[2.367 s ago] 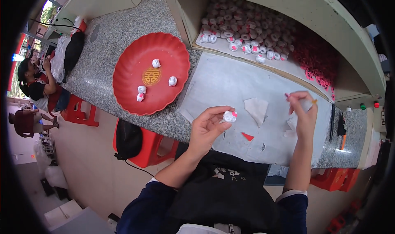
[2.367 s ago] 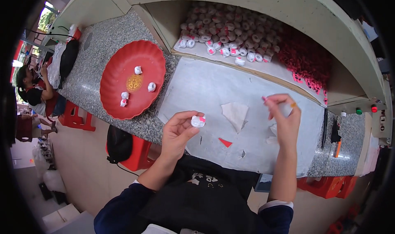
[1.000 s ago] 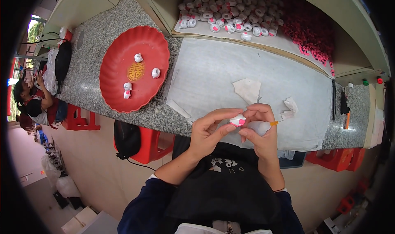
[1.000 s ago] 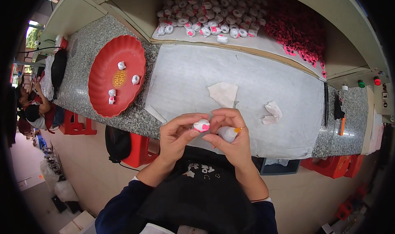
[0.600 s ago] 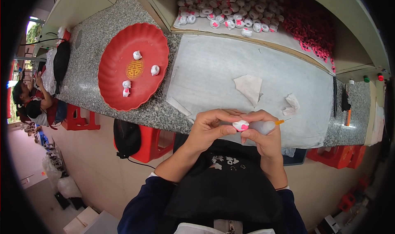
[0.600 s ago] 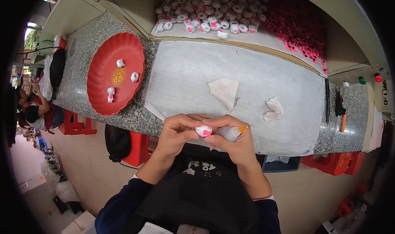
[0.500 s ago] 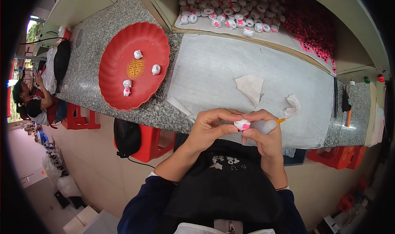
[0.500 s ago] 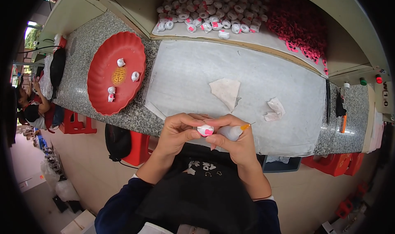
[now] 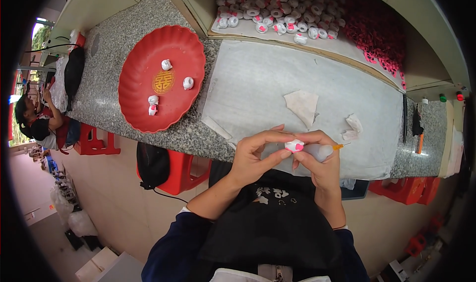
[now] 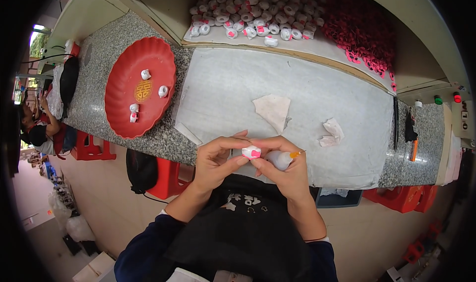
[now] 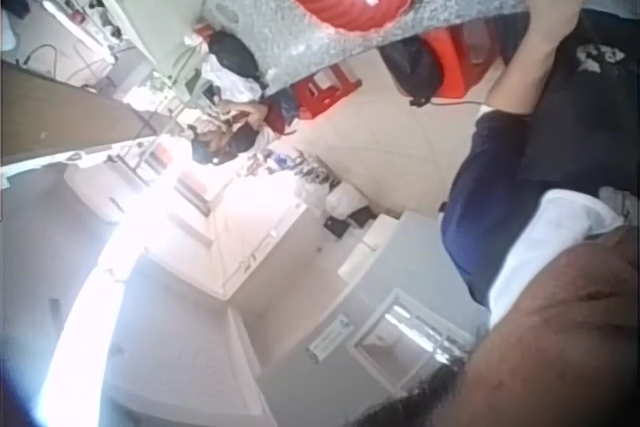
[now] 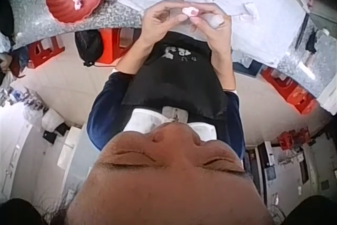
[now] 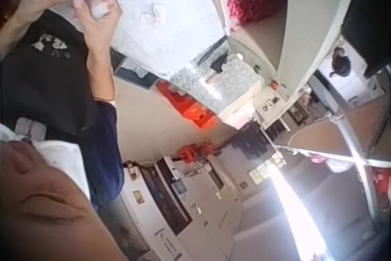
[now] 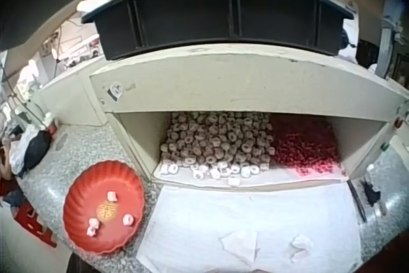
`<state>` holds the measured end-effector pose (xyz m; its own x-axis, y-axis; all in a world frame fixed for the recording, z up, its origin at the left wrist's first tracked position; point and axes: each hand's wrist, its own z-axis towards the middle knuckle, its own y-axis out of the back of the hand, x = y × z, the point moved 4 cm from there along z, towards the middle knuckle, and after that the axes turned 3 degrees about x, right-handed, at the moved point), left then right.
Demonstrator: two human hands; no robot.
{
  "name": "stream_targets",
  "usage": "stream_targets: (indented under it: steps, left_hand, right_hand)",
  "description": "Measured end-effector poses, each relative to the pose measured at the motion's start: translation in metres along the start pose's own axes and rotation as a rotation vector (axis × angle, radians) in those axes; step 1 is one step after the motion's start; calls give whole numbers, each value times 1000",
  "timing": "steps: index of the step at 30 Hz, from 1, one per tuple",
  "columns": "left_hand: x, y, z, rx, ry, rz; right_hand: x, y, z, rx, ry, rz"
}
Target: Applying glue and attaching pink parts to white toy heads on an assembly line.
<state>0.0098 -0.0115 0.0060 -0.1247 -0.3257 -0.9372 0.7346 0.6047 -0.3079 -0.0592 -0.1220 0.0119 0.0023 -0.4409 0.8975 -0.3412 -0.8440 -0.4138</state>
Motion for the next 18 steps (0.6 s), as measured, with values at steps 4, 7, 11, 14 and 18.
stream_targets:
  steps: [4, 7, 11, 14, 18]
  left_hand:
    - [3, -1, 0, 15, 17, -40]
    - [2, -3, 0, 7, -18, 15]
    - [9, 0, 0, -44, 50, -4]
    - [1, 4, -2, -74, 14, -52]
    - [13, -1, 0, 48, -10, -215]
  right_hand:
    - [3, 2, -2, 12, -13, -25]
    - [2, 3, -3, 22, -15, -33]
    - [-5, 4, 2, -6, -65, 16]
    - [-5, 0, 1, 28, -86, 18]
    - [2, 3, -6, 45, -50, 48]
